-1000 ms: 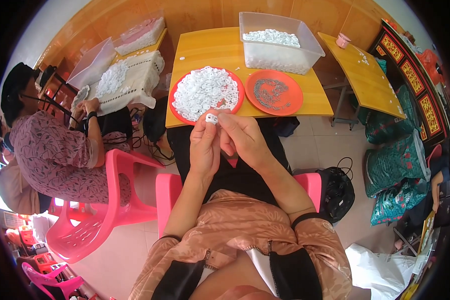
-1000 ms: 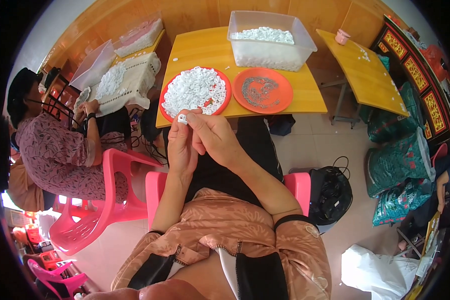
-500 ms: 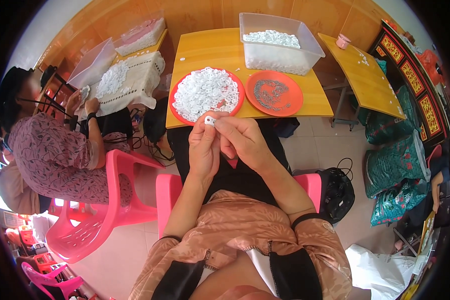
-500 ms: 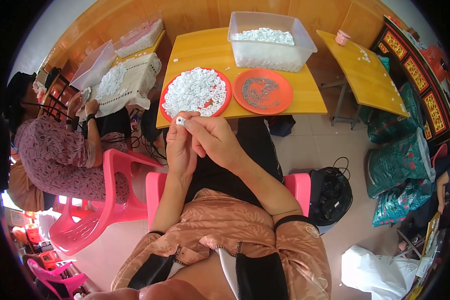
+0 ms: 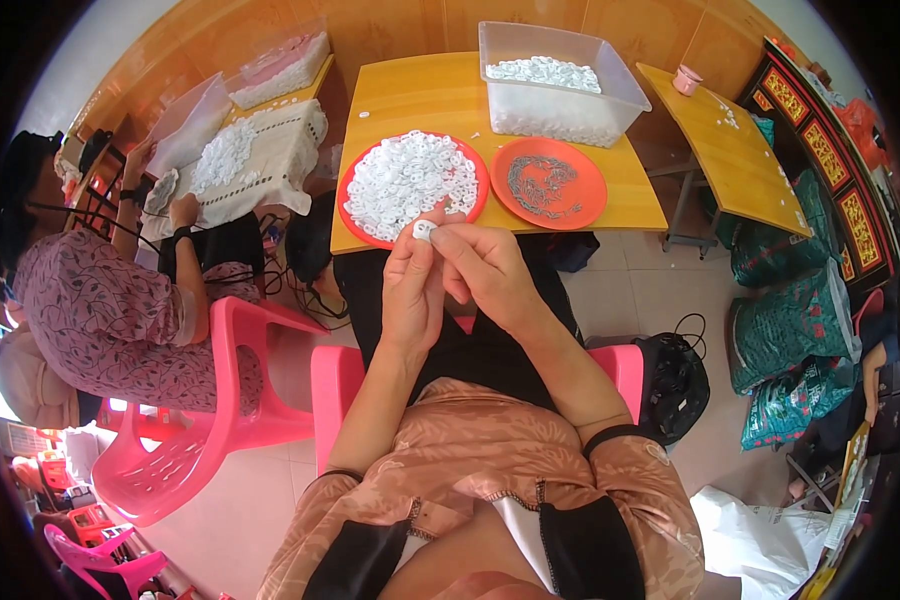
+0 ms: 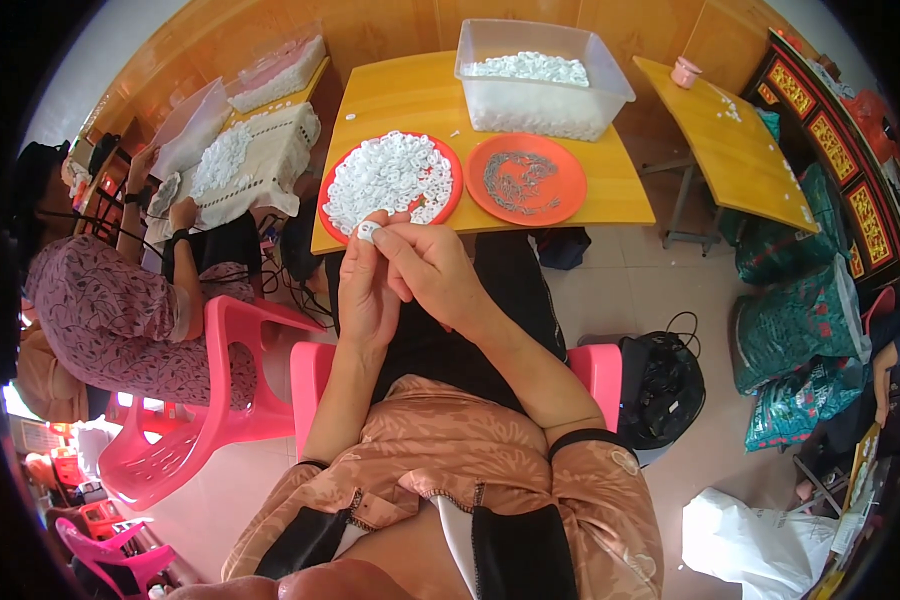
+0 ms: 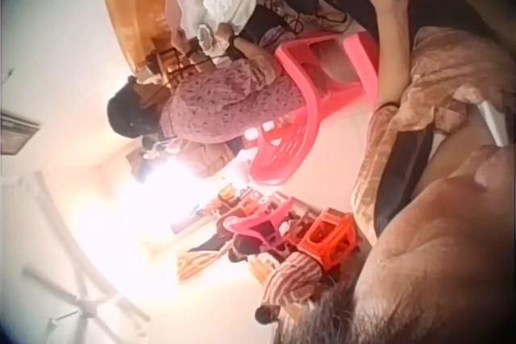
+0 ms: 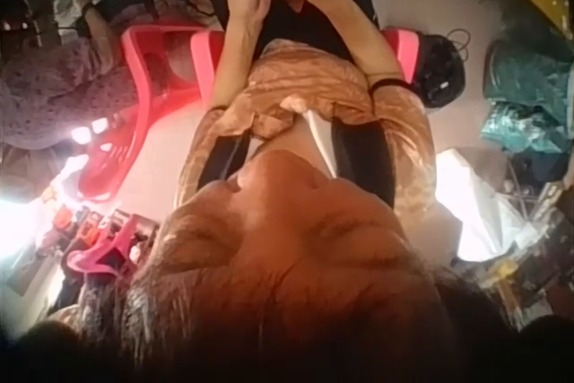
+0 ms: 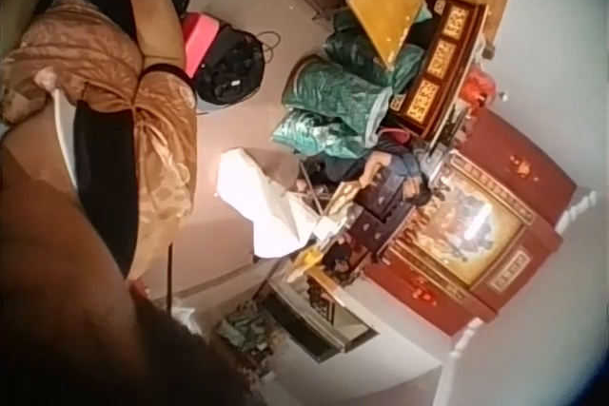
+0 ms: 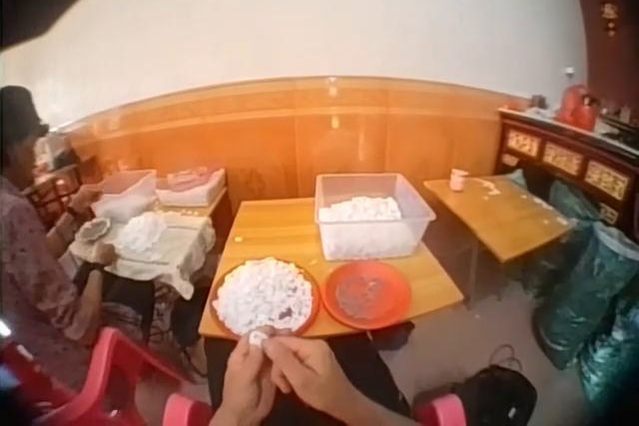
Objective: Assembling small white plastic components by inserting tiny metal parts into them.
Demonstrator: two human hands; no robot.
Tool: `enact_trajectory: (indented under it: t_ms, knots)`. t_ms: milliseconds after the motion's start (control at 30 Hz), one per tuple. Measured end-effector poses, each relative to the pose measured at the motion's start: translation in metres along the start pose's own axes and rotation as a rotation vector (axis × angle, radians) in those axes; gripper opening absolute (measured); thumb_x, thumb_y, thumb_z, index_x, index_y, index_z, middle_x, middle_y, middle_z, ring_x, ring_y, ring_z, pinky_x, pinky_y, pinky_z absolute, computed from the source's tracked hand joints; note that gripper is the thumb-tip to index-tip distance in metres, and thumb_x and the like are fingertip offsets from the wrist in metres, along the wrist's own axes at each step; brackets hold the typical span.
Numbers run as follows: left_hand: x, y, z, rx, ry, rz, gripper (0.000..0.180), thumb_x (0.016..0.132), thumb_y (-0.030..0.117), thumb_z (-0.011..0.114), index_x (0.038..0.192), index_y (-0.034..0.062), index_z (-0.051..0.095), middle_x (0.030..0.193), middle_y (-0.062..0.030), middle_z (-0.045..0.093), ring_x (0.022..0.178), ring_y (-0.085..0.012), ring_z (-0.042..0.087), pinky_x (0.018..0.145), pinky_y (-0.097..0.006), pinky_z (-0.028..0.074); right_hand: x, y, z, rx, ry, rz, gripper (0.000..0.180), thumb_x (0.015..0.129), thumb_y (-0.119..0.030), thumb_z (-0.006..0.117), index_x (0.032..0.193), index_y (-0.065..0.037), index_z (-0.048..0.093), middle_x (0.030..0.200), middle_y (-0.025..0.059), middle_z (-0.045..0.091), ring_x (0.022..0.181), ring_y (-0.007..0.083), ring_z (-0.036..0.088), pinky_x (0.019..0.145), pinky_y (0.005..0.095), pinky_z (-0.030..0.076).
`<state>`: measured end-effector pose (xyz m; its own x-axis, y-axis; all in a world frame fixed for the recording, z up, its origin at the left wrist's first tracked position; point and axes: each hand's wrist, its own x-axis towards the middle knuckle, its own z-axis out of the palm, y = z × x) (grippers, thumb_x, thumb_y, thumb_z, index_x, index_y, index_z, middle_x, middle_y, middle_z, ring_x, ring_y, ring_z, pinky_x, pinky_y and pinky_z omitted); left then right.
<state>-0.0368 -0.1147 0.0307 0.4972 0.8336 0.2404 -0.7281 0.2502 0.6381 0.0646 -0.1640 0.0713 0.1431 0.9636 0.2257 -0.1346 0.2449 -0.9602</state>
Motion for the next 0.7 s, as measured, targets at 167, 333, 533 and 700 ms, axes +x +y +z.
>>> enact_trajectory:
  t_ms: [167, 333, 533, 700]
  knots:
    - [-0.0022, 0.0025, 0.0024, 0.022, -0.019, 0.005, 0.036, 0.094, 0.023, 0.052, 0.122, 0.0006, 0.048, 0.118, -0.0171, 0.056, 0.107, -0.0218, 0.055, 0.095, -0.033, 0.043, -0.0032, -0.0045, 0.0008, 0.005, -0.003, 0.004, 0.032, 0.095, -0.02, 0.047, 0.07, -0.002, 0.056, 0.05, -0.0017, 0.048, 0.045, 0.0033, 0.041, 0.042, 0.0199, 0.031]
    - [-0.0057, 0.0049, 0.0058, 0.032, -0.049, 0.008, 0.036, 0.093, 0.022, 0.053, 0.122, 0.0006, 0.05, 0.12, -0.0167, 0.055, 0.108, -0.0202, 0.054, 0.095, -0.033, 0.042, -0.0065, -0.0023, 0.0005, 0.037, 0.001, 0.009, 0.032, 0.095, -0.019, 0.046, 0.071, -0.002, 0.056, 0.05, -0.0017, 0.047, 0.045, 0.0029, 0.04, 0.043, 0.0196, 0.03]
    - [-0.0082, 0.0052, 0.0062, 0.057, -0.058, 0.027, 0.034, 0.093, 0.021, 0.053, 0.121, 0.0012, 0.051, 0.12, -0.0164, 0.055, 0.107, -0.0202, 0.054, 0.094, -0.033, 0.044, -0.0091, -0.005, 0.002, 0.077, 0.011, 0.02, 0.034, 0.097, -0.021, 0.043, 0.072, -0.002, 0.056, 0.049, -0.0015, 0.047, 0.044, 0.0031, 0.039, 0.043, 0.0193, 0.03]
    - [-0.0095, 0.0032, 0.0047, 0.055, -0.032, 0.012, 0.033, 0.093, 0.02, 0.054, 0.12, 0.001, 0.052, 0.122, -0.0153, 0.054, 0.108, -0.0193, 0.054, 0.093, -0.032, 0.044, -0.0096, 0.0024, -0.003, 0.022, -0.029, -0.031, 0.038, 0.099, -0.028, 0.038, 0.102, 0.002, 0.062, 0.049, -0.0011, 0.046, 0.043, 0.0026, 0.034, 0.042, 0.0189, 0.024]
